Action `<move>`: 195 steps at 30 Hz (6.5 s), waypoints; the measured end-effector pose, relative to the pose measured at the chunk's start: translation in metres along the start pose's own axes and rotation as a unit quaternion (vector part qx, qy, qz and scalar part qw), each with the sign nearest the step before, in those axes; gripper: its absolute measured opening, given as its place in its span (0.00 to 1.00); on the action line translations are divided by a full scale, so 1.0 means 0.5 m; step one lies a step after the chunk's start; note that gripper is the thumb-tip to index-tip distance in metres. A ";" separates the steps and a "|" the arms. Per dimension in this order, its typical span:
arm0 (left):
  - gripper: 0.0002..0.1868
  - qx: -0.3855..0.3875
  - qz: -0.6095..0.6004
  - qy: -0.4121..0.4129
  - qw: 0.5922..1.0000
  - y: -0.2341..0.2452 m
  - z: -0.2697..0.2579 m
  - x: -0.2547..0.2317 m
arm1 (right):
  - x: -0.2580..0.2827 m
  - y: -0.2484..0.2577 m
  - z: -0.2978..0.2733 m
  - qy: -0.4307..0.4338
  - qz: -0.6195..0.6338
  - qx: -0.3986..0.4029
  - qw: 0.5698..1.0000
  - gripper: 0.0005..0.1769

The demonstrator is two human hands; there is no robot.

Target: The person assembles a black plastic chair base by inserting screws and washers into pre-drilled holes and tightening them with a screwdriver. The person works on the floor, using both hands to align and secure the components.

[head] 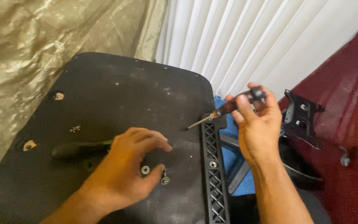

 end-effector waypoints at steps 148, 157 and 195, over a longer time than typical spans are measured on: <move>0.12 0.044 -0.021 -0.002 0.999 -0.103 -0.116 -0.038 | -0.086 0.158 -0.378 -0.380 -0.042 -0.022 0.924 0.12; 0.13 0.010 -0.021 -0.047 0.999 -0.115 -0.108 -0.023 | -0.097 0.154 -0.371 -0.348 -0.040 -0.021 0.937 0.14; 0.39 0.279 -0.183 0.471 0.817 -0.178 -0.368 -0.096 | 0.232 0.143 -0.350 0.011 0.172 -0.053 0.984 0.18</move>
Point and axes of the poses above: each hand's wrist, its own z-axis towards the middle knuckle, its own y-axis out of the back of the hand, x = y × z, the point moved 1 cm from there along z, towards the middle knuckle, and after that the axes turned 11 degrees about -x, right-handed, at the moved point
